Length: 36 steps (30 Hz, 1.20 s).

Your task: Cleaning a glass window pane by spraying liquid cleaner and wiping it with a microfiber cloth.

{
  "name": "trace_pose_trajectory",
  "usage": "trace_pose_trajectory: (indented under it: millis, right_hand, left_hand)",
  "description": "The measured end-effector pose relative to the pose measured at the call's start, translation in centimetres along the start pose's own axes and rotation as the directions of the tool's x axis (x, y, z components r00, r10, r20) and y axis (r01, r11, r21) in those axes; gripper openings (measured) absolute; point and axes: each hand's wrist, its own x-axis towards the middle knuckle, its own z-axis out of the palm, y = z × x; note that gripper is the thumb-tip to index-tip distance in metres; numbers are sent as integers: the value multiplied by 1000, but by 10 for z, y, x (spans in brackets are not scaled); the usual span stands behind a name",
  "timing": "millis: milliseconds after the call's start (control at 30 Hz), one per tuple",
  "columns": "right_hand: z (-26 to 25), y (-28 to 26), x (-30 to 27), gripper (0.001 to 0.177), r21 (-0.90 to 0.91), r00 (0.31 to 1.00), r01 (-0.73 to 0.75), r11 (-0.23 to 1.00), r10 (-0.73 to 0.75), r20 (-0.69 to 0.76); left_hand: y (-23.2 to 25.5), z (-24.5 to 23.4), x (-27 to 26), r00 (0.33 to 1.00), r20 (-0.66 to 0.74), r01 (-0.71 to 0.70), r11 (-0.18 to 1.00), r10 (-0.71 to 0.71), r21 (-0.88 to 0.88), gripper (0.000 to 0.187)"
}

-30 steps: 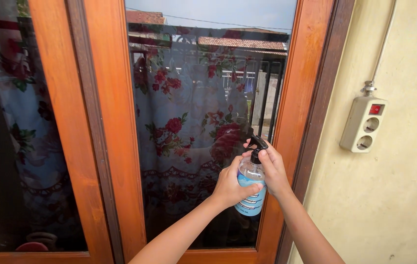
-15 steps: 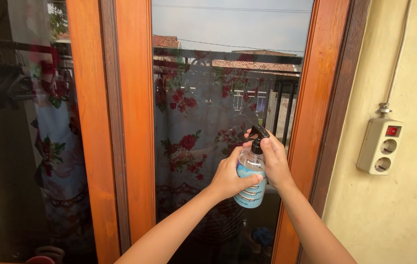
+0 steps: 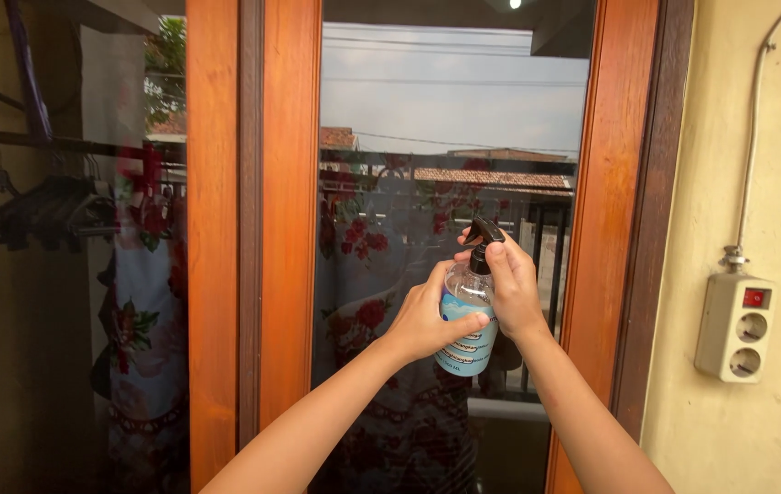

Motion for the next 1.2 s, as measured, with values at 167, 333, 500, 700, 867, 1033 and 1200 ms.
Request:
trace_pose_trajectory:
  millis: [167, 333, 500, 700, 867, 1033, 1200]
  right_hand:
    - [10, -3, 30, 46, -28, 997, 81, 996, -81, -5]
    - [19, -8, 58, 45, -18, 991, 127, 992, -127, -28]
    - [31, -16, 85, 44, -56, 987, 152, 987, -155, -52]
    - [49, -28, 121, 45, -57, 979, 188, 980, -192, -65]
    - [63, -42, 152, 44, -14, 982, 170, 985, -170, -77]
    - [78, -53, 178, 45, -39, 975, 205, 978, -207, -86]
    - [94, -56, 200, 45, -78, 972, 204, 976, -211, -105]
  left_hand:
    - [23, -27, 14, 1000, -4, 1, 1000, -1, 30, 88]
    - [17, -51, 25, 995, -45, -90, 994, 93, 56, 87]
    - [22, -76, 38, 990, -118, -57, 979, 81, 197, 88]
    - [32, -106, 51, 974, -204, -42, 960, 101, 276, 84]
    - [37, -130, 61, 943, -272, -93, 937, 191, 336, 80]
    - [42, -157, 71, 901, -333, -131, 907, 278, 401, 76]
    - [44, -180, 74, 891, -360, -89, 884, 277, 458, 75]
